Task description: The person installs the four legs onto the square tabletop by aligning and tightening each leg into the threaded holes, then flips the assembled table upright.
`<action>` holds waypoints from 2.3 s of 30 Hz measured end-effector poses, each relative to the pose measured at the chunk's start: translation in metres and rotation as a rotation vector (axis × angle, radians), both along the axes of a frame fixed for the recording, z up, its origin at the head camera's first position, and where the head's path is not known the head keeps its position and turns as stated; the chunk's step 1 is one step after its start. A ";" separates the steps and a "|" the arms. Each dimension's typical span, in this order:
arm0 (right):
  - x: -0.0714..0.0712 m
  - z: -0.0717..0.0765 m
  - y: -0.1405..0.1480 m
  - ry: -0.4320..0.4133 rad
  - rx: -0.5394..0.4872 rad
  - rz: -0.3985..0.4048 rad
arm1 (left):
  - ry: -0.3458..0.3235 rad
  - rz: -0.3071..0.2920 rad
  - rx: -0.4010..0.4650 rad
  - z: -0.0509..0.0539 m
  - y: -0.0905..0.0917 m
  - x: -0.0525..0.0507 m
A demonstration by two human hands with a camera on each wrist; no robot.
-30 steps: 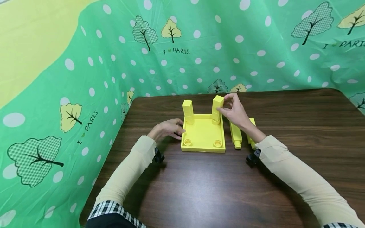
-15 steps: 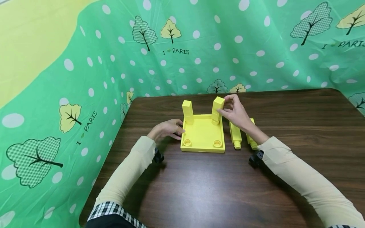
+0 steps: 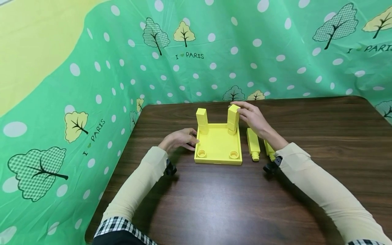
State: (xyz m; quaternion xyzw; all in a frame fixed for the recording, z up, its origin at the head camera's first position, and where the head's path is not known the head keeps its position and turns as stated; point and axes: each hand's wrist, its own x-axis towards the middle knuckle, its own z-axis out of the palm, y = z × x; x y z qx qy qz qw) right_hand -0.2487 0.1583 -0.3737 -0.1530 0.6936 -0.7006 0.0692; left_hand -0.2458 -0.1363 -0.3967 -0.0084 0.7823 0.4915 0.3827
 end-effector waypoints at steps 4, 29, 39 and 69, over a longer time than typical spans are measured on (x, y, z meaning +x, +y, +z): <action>0.000 0.000 -0.001 -0.005 -0.042 -0.003 | -0.003 0.002 0.005 0.000 0.001 0.000; 0.005 -0.007 0.000 0.125 0.332 -0.225 | 0.009 -0.010 0.002 0.000 -0.001 0.001; 0.003 -0.005 0.002 0.177 0.295 -0.188 | 0.019 -0.006 -0.001 0.000 -0.001 -0.001; 0.002 -0.004 -0.002 0.111 0.228 -0.165 | 0.001 -0.007 0.004 0.001 -0.001 0.001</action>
